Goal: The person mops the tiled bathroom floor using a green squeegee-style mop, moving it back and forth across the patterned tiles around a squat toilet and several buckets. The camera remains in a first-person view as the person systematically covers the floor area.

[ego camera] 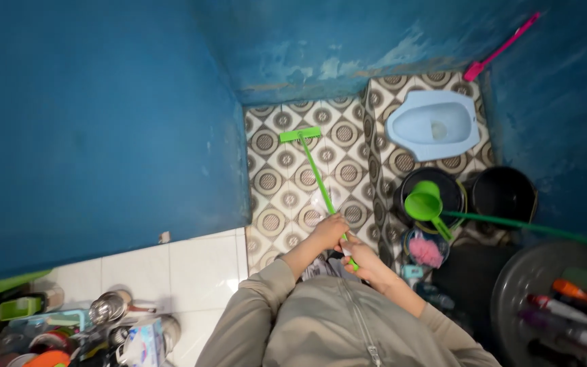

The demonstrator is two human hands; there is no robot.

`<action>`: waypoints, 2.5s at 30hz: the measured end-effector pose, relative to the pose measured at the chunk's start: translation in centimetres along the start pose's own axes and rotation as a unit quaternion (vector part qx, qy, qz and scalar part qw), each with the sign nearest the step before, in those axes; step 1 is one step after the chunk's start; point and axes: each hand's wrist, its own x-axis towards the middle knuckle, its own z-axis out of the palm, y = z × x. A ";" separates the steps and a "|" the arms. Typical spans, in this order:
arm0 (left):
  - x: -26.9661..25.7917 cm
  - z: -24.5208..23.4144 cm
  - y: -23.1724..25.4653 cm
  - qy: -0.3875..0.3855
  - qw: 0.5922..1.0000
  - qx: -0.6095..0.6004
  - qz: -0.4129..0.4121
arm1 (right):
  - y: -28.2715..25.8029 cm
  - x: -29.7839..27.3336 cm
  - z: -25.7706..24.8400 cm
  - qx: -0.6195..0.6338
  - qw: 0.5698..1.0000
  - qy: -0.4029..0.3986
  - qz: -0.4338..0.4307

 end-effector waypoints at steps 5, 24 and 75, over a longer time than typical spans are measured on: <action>-7.3 1.4 2.2 -0.009 0.999 -0.025 0.025 | 4.3 -7.0 2.8 -0.008 1.000 0.023 0.012; 0.5 -4.3 -11.0 0.010 0.998 -0.061 -0.019 | -4.7 5.2 9.7 0.002 0.999 0.005 -0.032; -2.3 -2.5 -20.6 0.054 0.996 -0.061 -0.048 | -3.4 9.3 17.4 -0.002 1.000 -0.012 -0.020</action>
